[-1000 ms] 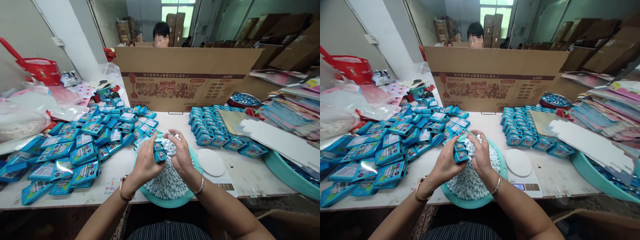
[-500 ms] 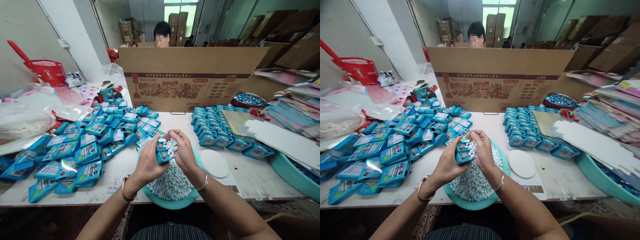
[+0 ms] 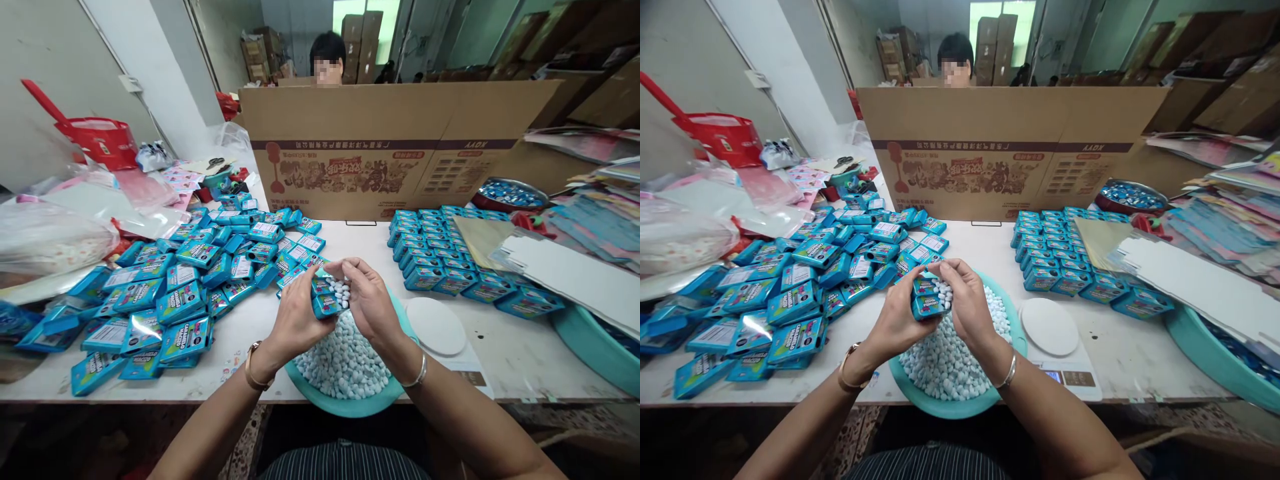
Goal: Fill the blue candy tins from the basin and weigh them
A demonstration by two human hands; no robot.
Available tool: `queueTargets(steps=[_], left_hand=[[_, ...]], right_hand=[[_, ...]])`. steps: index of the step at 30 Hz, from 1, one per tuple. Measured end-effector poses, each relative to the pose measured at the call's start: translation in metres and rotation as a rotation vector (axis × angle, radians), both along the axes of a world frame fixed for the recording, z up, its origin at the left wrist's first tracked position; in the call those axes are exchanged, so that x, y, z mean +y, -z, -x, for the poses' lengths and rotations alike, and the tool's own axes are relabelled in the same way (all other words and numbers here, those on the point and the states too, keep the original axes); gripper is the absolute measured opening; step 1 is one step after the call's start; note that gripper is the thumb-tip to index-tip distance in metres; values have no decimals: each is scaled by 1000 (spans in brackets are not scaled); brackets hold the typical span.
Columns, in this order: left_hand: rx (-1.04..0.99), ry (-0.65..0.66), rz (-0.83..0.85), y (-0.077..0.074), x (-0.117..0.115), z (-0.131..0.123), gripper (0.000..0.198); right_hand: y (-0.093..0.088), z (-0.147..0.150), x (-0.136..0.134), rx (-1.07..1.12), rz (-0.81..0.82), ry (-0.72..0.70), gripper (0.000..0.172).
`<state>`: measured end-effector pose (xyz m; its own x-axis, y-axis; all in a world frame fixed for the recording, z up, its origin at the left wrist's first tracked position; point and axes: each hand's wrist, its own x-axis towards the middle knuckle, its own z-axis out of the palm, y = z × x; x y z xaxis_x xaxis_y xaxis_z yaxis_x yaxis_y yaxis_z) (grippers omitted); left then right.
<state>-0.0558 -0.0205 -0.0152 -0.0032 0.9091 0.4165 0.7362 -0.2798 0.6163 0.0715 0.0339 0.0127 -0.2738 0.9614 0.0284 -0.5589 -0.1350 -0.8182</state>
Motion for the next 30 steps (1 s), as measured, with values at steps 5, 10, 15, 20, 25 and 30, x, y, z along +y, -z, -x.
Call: queueTargets(steps=[5,10,15,20,25,30], left_hand=[[-63,24,26,-2,-2,2,87],[-151,92,20,3,-3,5,88],[-337,69,74,6,-6,9,88],[-522,69,107,7,-17,22,92],[-570,50,37,18,-23,25,92],[-569,10,-13,29,-23,17,92]], right_hand=[[-4,-4,2,-3,-17,-22,23],[-3,-7,4,56,15,19,21],[0,-12,9,138,83,59,24],[31,-46,17,-216,-33,140,27],[80,-75,3,-1111,-638,-75,40],[104,-68,-15,-1495,-933,-216,76]])
